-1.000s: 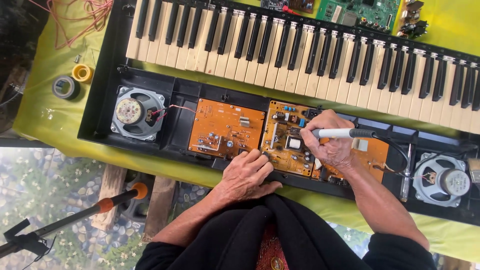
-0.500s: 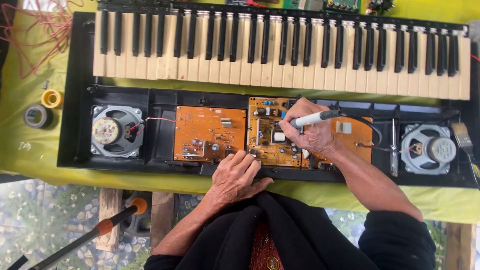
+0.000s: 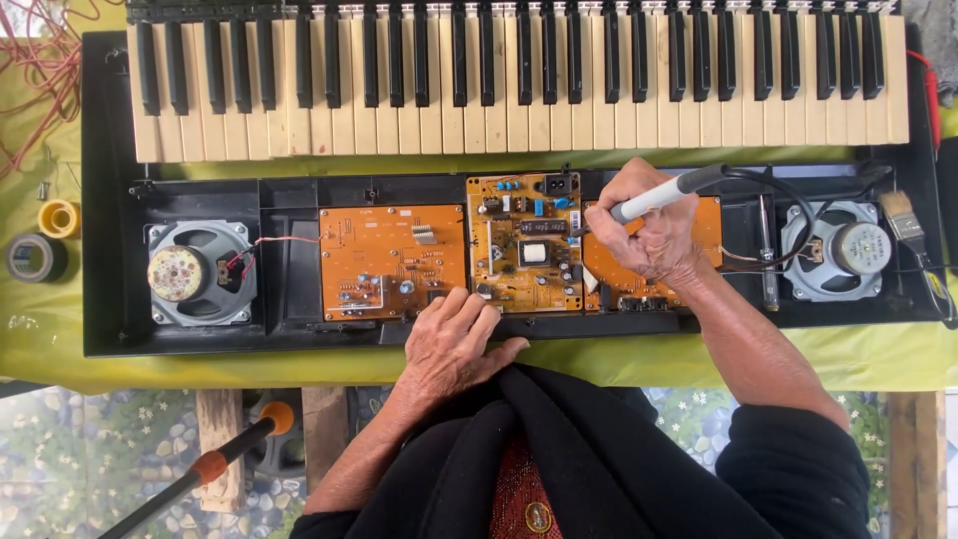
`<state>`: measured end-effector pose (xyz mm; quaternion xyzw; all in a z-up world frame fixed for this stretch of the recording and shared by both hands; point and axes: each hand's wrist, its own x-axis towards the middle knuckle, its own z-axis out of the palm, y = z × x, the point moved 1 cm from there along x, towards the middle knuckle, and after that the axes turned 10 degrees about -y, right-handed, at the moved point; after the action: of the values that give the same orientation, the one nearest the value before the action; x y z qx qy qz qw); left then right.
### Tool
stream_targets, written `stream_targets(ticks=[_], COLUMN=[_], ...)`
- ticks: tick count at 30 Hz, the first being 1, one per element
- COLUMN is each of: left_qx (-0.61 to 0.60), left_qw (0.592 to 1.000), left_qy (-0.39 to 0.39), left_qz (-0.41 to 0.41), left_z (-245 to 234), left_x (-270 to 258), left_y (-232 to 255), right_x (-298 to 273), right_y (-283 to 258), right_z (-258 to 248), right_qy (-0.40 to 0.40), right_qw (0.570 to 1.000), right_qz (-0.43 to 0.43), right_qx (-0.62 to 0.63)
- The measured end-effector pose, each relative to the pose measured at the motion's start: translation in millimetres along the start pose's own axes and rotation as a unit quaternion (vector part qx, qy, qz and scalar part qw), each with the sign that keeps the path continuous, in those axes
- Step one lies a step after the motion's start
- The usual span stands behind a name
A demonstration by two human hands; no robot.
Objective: The person uses a soldering iron to work on the circuit board of a disassembled electronic keyboard. They hold the board with one hand while applying the soldering iron with the other, focusing on specific components.
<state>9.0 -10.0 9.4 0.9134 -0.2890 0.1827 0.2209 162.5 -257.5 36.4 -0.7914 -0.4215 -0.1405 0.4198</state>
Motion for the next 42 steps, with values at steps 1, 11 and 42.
stream_targets(ticks=[1, 11, 42], left_qx=[0.002, -0.004, 0.003], left_qw=[1.0, 1.0, 1.0], left_qy=[-0.005, -0.014, -0.017], left_qz=[-0.001, -0.007, -0.014], left_z=[-1, -1, 0], left_x=[1, 1, -4], left_y=[0, 1, 4], right_x=[-1, -35, -31], right_y=[4, 31, -35], right_z=[-5, 12, -14], right_qy=[-0.044, 0.0, -0.032], right_qw=[0.995, 0.998, 0.994], right_qz=[0.057, 0.022, 0.093], right_qx=[0.075, -0.056, 0.048])
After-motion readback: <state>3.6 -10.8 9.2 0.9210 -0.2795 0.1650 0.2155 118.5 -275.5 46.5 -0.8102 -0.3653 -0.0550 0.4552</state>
